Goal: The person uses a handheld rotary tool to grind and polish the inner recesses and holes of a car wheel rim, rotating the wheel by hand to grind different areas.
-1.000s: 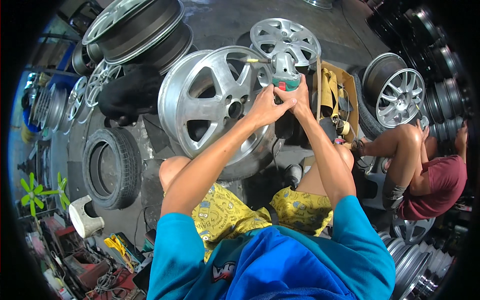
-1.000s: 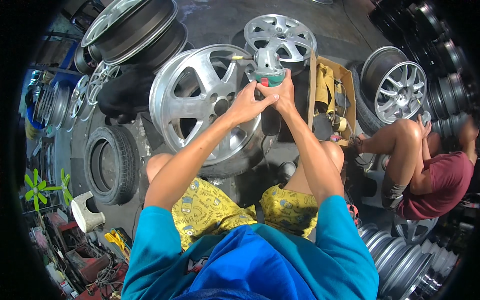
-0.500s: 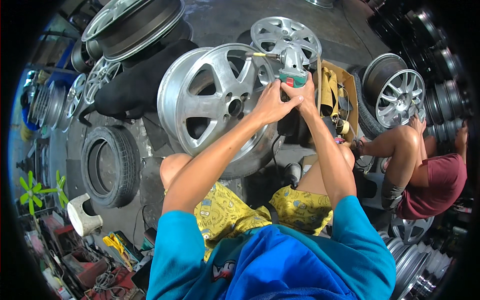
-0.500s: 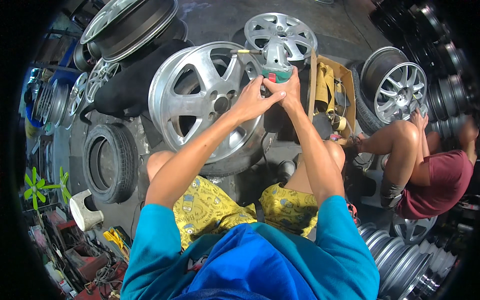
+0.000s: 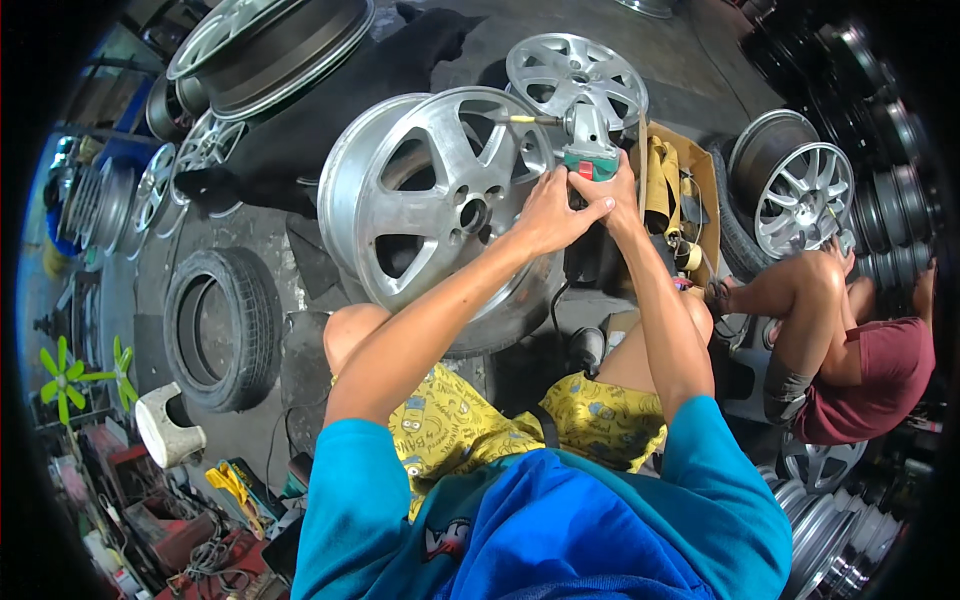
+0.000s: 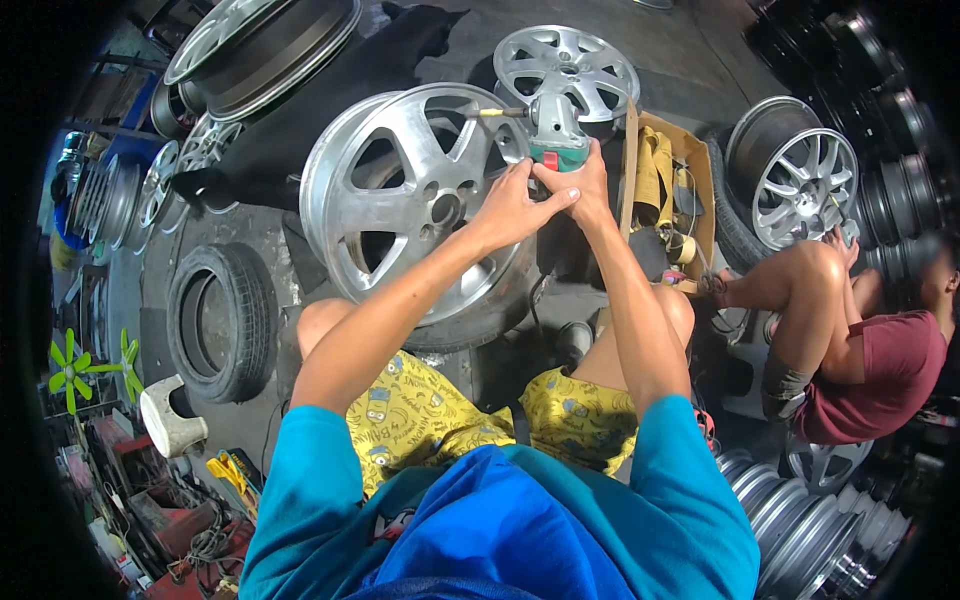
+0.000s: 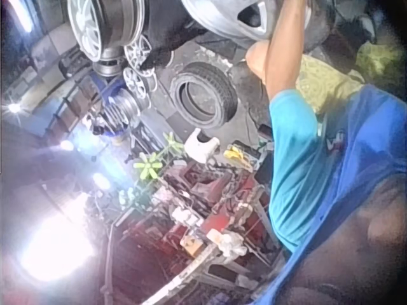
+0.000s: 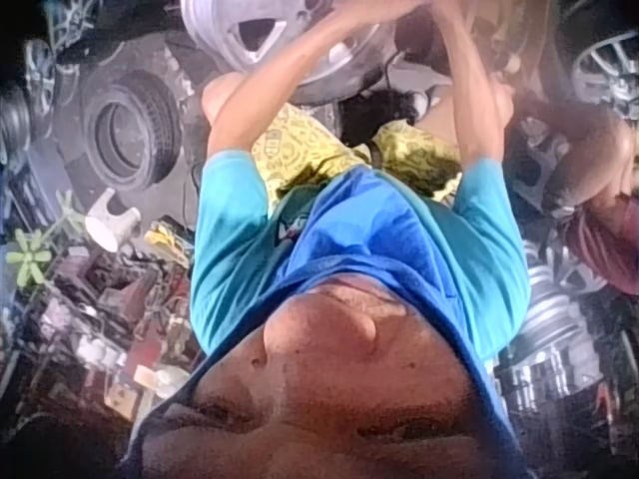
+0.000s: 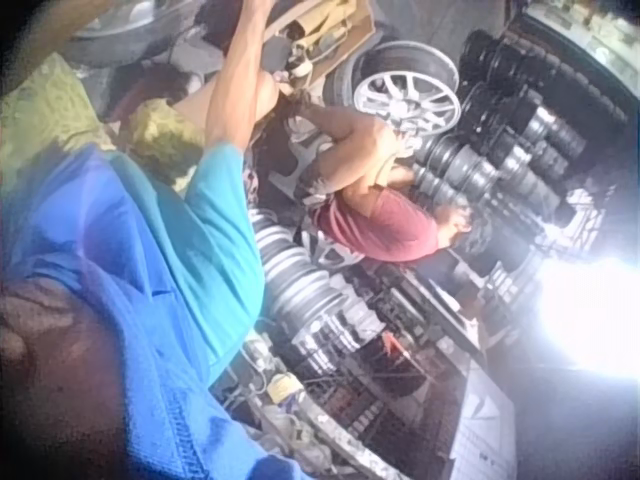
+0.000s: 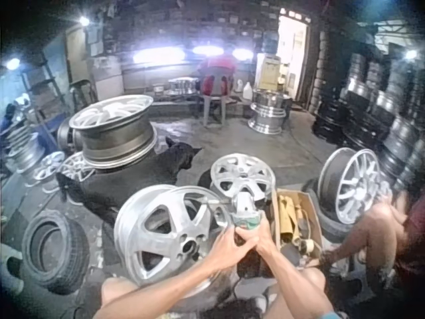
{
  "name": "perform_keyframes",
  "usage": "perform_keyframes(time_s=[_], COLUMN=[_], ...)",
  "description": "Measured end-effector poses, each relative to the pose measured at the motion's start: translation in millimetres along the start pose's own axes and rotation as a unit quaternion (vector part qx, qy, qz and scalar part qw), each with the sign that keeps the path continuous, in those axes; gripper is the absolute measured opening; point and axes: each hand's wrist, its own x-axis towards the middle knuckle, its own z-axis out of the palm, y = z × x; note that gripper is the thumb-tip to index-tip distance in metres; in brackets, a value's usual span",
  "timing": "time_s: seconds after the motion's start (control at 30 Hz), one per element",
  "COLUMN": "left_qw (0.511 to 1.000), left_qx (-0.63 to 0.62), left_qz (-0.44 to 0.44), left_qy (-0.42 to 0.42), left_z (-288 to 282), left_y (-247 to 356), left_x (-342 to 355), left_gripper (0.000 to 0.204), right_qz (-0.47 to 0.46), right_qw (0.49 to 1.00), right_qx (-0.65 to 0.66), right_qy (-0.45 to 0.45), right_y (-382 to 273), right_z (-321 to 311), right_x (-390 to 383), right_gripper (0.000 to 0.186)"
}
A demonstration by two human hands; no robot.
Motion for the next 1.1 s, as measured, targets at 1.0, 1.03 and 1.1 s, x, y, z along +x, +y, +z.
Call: perform_keyframes(time_s=[1.0, 1.03, 1.1], left_qw=[0.997, 0.997, 0.997], left_qx=[0.060, 0.058, 0.058], left_qz=[-0.036, -0.029, -0.050], left_qy=[0.028, 0.042, 0.030], left_z=[1, 4, 9], left_y=[-10, -12, -6], left_x=[-8, -10, -23], left_gripper=[0.087, 0.087, 0.088], right_qz=[-0.004, -0.004, -0.012], right_qw=[0.999, 0.999, 1.000], right_qx=[-0.030, -0.029, -0.018], right_qy=[0.013, 0.013, -0.019], right_y=[-3, -2, 10], right_z=[13, 13, 10], right_x=[-10, -12, -23], right_gripper=[0.087, 0.087, 0.086])
